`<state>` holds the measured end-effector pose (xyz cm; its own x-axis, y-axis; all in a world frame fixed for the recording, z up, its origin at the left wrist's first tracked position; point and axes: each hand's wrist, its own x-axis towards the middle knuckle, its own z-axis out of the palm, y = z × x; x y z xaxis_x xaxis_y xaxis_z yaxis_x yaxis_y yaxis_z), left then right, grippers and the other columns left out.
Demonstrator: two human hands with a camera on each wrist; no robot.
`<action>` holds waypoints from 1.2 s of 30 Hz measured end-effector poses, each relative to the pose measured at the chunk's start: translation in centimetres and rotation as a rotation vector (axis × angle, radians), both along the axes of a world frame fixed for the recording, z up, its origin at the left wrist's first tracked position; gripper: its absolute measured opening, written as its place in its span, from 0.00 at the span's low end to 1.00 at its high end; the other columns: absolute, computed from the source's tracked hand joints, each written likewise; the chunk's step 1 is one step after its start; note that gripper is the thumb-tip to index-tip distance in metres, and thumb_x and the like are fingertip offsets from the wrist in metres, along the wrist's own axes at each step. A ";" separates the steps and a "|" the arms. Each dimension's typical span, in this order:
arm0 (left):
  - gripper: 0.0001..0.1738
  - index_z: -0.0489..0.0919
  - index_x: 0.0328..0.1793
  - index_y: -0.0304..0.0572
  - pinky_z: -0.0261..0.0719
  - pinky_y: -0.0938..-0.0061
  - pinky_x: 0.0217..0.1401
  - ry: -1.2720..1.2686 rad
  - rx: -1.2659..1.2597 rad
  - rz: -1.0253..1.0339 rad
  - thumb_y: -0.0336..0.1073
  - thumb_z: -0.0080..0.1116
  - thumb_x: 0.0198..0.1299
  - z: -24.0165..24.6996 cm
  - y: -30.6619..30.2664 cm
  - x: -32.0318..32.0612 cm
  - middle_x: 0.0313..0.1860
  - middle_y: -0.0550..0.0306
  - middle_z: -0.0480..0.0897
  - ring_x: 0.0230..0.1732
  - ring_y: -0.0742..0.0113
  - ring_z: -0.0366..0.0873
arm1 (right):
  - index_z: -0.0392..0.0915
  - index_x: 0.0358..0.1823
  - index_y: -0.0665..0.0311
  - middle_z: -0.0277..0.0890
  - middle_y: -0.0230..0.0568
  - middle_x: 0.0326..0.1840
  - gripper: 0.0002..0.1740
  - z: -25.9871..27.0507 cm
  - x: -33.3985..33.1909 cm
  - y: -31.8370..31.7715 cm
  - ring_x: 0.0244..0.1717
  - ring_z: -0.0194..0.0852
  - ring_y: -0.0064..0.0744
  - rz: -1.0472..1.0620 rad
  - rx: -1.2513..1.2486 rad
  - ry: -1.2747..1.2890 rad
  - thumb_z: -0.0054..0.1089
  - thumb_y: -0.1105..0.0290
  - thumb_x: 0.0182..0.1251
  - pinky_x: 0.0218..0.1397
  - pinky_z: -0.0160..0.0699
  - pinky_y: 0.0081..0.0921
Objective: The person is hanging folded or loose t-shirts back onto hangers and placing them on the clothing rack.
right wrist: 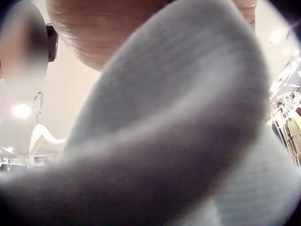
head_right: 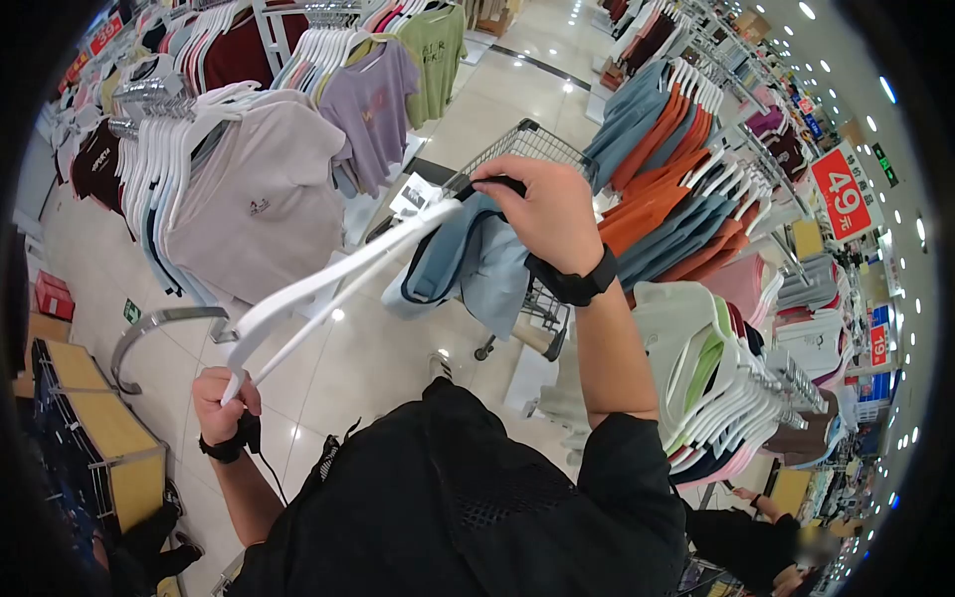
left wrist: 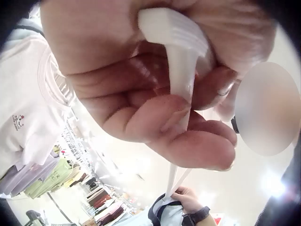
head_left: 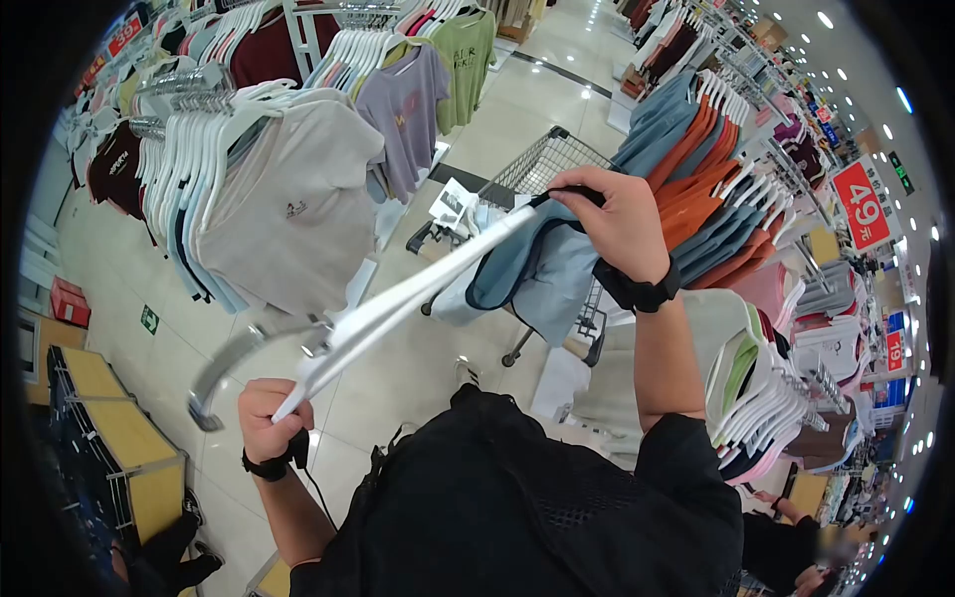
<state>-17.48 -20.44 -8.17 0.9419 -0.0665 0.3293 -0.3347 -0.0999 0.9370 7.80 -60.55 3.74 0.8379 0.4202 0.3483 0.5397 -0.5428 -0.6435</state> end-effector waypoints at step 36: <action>0.10 0.86 0.45 0.32 0.78 0.72 0.36 0.344 0.274 0.429 0.34 0.64 0.66 -14.1 -16.1 26.7 0.35 0.57 0.86 0.33 0.71 0.81 | 0.82 0.58 0.70 0.85 0.40 0.51 0.15 -1.5 12.7 -1.5 0.49 0.79 0.27 0.840 0.360 0.454 0.64 0.69 0.76 0.57 0.76 0.26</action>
<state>9.25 -36.58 -22.25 0.9528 0.3025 0.0264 0.1055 -0.4114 0.9053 20.54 -62.07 2.28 0.4047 0.8664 0.2925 0.3212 0.1648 -0.9326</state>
